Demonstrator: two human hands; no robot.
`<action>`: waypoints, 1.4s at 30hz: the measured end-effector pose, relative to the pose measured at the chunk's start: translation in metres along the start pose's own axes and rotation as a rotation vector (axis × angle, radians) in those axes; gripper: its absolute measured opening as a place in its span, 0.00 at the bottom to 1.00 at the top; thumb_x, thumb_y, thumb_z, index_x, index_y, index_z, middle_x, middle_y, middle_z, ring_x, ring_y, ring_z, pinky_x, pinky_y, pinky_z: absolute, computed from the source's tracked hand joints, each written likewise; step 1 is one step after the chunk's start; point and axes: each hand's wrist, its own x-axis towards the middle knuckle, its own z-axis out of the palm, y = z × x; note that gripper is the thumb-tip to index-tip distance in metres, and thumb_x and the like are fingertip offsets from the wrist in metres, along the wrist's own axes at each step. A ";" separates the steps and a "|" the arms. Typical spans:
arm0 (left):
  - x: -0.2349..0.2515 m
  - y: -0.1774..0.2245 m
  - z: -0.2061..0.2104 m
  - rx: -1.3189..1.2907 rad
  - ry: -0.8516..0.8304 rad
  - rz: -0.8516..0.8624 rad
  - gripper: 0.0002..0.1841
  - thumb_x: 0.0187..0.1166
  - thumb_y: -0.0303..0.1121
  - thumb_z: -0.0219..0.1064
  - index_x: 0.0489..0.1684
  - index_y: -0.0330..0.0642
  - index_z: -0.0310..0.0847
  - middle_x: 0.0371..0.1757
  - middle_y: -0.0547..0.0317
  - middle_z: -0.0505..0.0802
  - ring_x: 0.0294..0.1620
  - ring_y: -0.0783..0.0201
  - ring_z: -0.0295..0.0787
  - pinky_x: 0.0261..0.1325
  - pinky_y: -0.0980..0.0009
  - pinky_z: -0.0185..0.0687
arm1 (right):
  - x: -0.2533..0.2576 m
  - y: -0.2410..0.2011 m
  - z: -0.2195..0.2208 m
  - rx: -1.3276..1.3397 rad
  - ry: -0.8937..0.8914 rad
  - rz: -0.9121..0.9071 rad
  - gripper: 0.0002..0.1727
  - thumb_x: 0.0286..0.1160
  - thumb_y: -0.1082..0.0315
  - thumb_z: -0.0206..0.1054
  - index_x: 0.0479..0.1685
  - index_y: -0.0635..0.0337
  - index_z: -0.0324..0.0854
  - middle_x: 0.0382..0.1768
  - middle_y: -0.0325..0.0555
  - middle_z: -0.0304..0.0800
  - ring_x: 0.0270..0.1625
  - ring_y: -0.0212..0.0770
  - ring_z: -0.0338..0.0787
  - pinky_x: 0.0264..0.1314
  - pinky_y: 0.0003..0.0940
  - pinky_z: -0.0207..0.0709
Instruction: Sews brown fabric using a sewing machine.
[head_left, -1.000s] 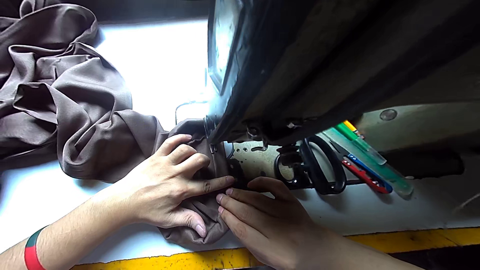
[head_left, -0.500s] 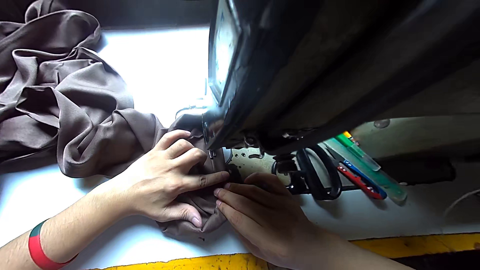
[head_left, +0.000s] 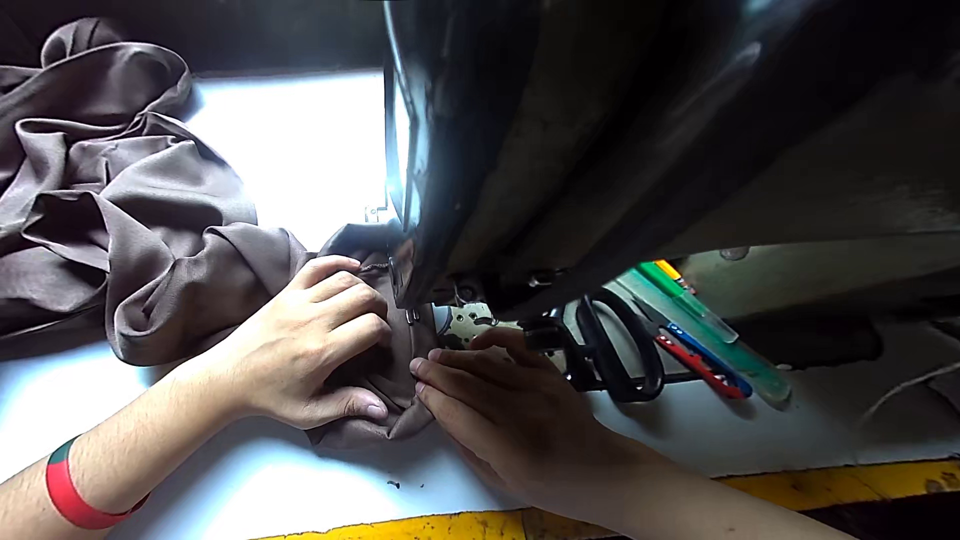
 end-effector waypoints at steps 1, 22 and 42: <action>0.000 -0.001 0.000 0.000 -0.004 -0.002 0.35 0.81 0.69 0.49 0.46 0.46 0.87 0.48 0.58 0.91 0.60 0.60 0.86 0.83 0.49 0.61 | 0.001 0.001 0.000 0.002 -0.004 0.002 0.11 0.84 0.68 0.58 0.43 0.54 0.89 0.55 0.40 0.95 0.62 0.39 0.90 0.75 0.45 0.69; 0.008 -0.018 -0.002 0.054 0.064 -0.005 0.33 0.82 0.67 0.49 0.40 0.45 0.87 0.45 0.57 0.91 0.58 0.62 0.87 0.81 0.52 0.63 | 0.010 0.014 0.007 -0.022 0.034 0.062 0.13 0.81 0.68 0.61 0.48 0.54 0.93 0.58 0.42 0.94 0.69 0.42 0.88 0.78 0.48 0.71; -0.031 0.038 -0.053 0.203 -0.144 -0.109 0.12 0.78 0.39 0.59 0.31 0.47 0.88 0.69 0.56 0.89 0.84 0.48 0.71 0.92 0.45 0.50 | 0.007 0.012 0.011 -0.006 0.047 0.105 0.17 0.79 0.66 0.58 0.56 0.54 0.92 0.61 0.42 0.93 0.69 0.44 0.86 0.78 0.47 0.70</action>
